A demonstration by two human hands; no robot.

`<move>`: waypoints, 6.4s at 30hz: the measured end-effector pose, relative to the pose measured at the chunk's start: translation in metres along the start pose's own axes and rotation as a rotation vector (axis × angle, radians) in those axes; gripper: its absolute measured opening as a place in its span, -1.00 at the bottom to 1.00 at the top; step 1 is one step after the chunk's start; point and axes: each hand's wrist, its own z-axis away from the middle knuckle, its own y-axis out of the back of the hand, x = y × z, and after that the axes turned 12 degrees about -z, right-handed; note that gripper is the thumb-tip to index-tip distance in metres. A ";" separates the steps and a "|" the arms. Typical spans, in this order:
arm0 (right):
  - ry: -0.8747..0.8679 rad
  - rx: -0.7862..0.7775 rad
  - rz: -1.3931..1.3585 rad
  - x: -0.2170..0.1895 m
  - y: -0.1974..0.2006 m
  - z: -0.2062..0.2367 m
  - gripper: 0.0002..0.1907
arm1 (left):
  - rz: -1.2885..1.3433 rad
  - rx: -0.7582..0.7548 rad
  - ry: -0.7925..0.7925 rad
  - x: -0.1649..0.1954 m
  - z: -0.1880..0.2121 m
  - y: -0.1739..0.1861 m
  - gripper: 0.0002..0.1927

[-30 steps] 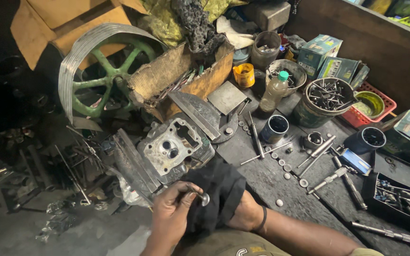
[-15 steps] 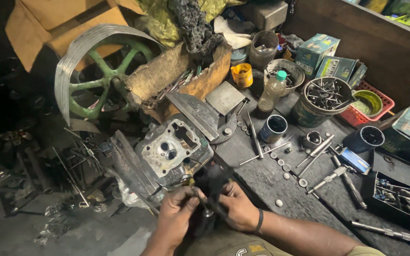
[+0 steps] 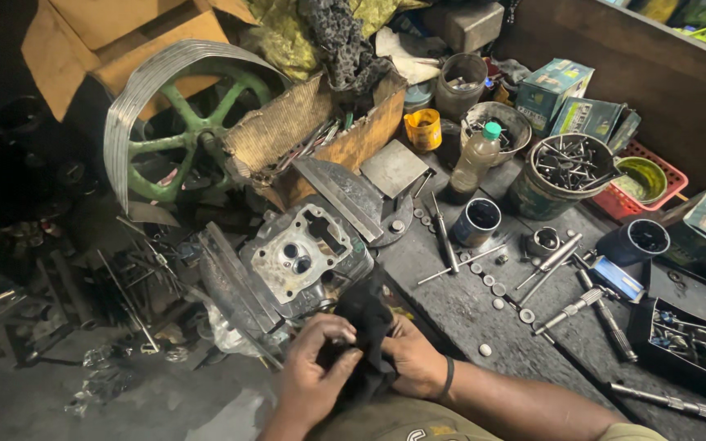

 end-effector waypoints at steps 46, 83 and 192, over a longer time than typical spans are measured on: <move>0.044 0.027 0.260 -0.007 -0.026 0.003 -0.84 | 0.069 0.002 -0.257 0.006 0.013 0.013 -0.85; -0.005 -0.169 0.702 -0.010 -0.025 0.021 -0.87 | -0.376 0.104 -0.264 -0.004 0.022 0.009 -0.57; -0.059 -1.037 2.771 -0.133 -0.210 -0.136 -0.58 | -0.899 0.303 0.016 -0.054 0.023 0.014 -0.16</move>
